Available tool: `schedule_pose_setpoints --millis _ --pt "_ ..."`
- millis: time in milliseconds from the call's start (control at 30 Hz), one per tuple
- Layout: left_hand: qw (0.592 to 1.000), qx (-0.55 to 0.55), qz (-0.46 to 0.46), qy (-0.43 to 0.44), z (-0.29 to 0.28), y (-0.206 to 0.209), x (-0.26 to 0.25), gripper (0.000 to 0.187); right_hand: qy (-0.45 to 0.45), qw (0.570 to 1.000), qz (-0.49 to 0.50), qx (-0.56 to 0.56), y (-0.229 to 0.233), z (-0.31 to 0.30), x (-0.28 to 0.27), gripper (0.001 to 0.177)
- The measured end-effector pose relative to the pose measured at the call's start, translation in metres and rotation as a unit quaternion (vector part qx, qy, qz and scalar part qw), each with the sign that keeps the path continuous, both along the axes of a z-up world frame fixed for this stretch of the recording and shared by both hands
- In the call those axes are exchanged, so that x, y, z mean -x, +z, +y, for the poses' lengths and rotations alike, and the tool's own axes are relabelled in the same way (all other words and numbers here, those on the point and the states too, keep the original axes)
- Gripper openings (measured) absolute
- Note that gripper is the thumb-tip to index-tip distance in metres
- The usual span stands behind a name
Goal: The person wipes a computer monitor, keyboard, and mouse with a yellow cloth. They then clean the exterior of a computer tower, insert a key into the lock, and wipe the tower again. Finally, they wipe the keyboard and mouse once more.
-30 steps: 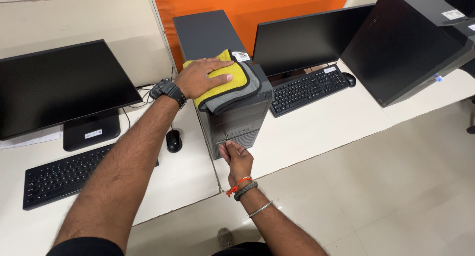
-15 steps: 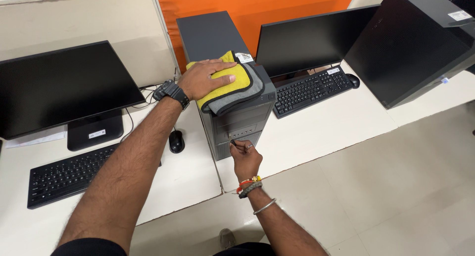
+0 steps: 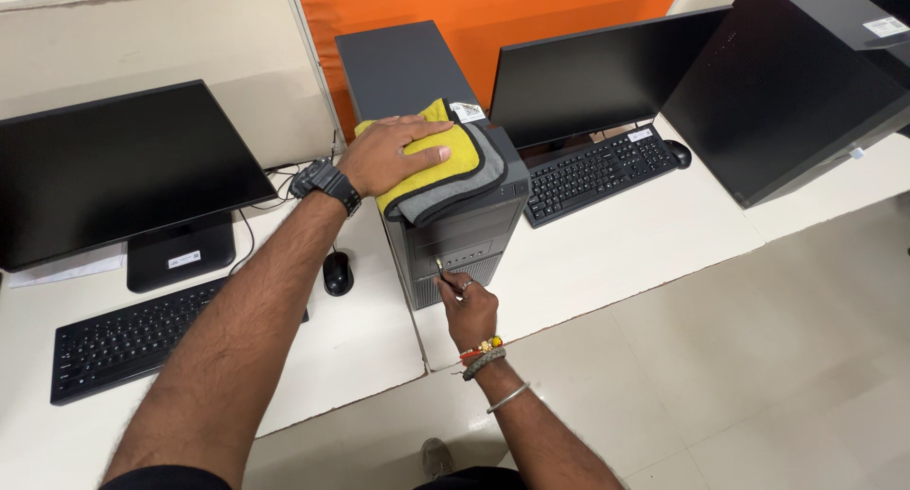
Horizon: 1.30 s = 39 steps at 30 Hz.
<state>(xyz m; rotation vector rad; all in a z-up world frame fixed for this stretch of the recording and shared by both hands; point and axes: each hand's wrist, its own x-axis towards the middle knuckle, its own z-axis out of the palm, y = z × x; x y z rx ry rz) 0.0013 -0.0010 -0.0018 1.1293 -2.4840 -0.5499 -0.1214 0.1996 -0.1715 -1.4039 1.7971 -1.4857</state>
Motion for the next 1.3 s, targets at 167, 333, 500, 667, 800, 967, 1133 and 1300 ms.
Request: schedule_pose_setpoints --millis 167,333,500,667,800,967,1133,1300 --pt "1.000 0.007 -0.006 0.005 0.001 -0.001 0.002 0.062 0.007 1.000 -0.025 -0.003 -0.002 -0.006 0.001 0.019" --pt "1.000 -0.002 -0.003 0.001 -0.001 -0.004 -0.001 0.063 0.016 0.999 -0.020 -0.032 0.003 -0.005 0.002 0.022" --pt "1.000 0.005 -0.025 0.003 0.003 0.005 0.001 0.066 0.033 0.998 -0.029 -0.047 0.008 0.000 0.018 0.038" --pt "0.989 0.010 -0.146 0.005 0.040 0.045 0.016 0.083 -0.010 0.997 -0.018 -0.079 -0.016 0.034 0.072 0.040" --pt "0.958 0.079 -0.272 0.035 0.089 0.059 0.053 0.112 -0.044 0.970 0.022 -0.238 -0.038 0.075 0.122 0.039" --pt "0.962 0.210 -0.177 0.011 0.107 0.029 0.094 0.093 -0.050 0.957 -0.056 -0.279 -0.066 0.109 0.172 0.041" --pt "0.985 0.123 0.095 -0.071 0.163 -0.044 0.149 0.071 -0.056 0.915 -0.288 -0.277 -0.097 0.117 0.219 0.056" --pt "0.938 -0.263 0.219 0.045 0.220 -0.123 0.210 0.058 0.196 0.672 -0.707 -0.101 -0.109 0.112 0.260 0.070"
